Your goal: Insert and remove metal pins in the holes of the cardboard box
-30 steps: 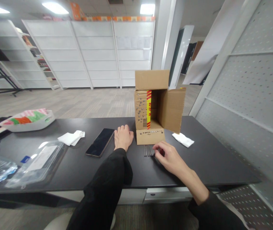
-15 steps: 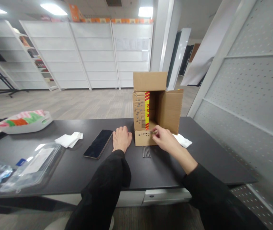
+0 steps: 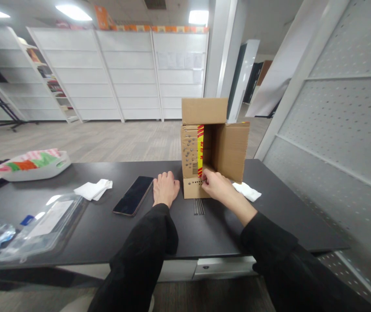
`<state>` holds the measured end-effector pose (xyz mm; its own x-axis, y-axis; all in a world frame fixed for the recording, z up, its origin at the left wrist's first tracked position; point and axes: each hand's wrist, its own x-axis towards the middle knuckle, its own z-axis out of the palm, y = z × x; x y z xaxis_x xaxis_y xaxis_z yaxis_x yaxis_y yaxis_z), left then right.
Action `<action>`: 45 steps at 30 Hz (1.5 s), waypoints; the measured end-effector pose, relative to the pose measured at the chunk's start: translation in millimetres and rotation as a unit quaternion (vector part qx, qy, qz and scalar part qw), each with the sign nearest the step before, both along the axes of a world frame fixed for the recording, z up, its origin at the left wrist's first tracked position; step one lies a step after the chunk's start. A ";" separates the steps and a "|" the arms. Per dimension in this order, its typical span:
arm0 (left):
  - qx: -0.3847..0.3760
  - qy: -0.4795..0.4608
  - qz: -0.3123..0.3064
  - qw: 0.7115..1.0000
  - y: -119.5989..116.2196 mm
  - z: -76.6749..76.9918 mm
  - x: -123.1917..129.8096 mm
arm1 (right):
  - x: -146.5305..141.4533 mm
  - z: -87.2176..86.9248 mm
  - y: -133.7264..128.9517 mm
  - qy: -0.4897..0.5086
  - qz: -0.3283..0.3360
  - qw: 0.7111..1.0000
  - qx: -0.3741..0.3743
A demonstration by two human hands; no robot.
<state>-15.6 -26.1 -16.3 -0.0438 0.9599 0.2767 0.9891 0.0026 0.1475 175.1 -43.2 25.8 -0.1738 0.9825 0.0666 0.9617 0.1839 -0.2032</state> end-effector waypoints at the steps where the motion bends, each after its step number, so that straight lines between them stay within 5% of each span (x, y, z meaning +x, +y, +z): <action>1: 0.001 0.000 0.000 1.000 -0.2 0.1 0.1 | -1.0 1.1 0.3 -0.010 -0.003 1.000 -0.003; 21: 0.004 0.005 0.001 1.000 -0.9 0.7 0.0 | -13.3 24.8 3.7 -0.112 0.012 0.993 -0.023; 45: 0.003 0.003 0.002 1.000 -0.2 -1.1 0.0 | -24.7 28.7 3.4 -0.110 0.025 0.993 -0.021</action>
